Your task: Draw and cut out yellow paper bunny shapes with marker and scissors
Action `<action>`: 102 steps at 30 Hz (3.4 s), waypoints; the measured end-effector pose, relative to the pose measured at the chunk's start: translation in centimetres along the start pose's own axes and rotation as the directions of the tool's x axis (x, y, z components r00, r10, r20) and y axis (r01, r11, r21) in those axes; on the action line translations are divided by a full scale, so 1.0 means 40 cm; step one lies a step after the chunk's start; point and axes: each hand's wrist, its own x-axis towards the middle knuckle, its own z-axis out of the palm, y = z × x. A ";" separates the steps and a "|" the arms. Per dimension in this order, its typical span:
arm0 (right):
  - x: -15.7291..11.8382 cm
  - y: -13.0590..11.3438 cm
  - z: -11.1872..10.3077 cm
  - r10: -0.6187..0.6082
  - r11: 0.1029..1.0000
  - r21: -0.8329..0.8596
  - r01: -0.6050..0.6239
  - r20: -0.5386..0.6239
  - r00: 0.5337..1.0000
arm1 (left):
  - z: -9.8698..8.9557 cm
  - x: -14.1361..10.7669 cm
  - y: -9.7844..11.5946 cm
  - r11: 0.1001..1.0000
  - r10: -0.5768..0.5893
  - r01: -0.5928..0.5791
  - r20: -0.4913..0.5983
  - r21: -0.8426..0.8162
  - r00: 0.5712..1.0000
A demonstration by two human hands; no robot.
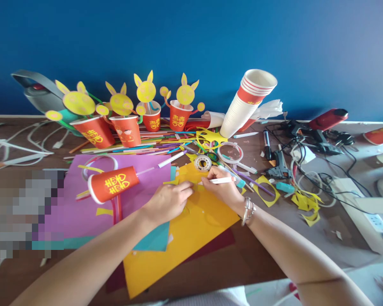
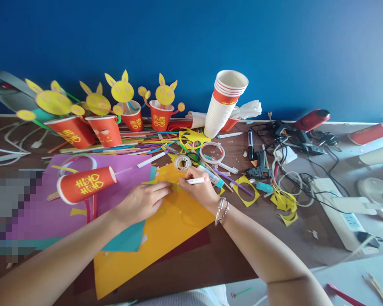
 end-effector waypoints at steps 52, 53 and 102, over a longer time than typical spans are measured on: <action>-0.002 -0.011 -0.002 0.016 0.999 -0.038 -0.017 -0.019 1.000 | 0.000 -0.001 0.001 1.000 -0.004 0.004 -0.003 -0.003 1.000; -0.002 -0.012 -0.002 0.019 0.999 -0.040 -0.020 -0.019 1.000 | 0.000 -0.001 0.001 1.000 -0.005 0.005 -0.001 -0.004 1.000; -0.004 -0.018 0.000 0.010 1.000 -0.010 -0.009 0.059 0.998 | -0.002 0.000 0.003 1.000 -0.010 0.010 0.001 -0.010 1.000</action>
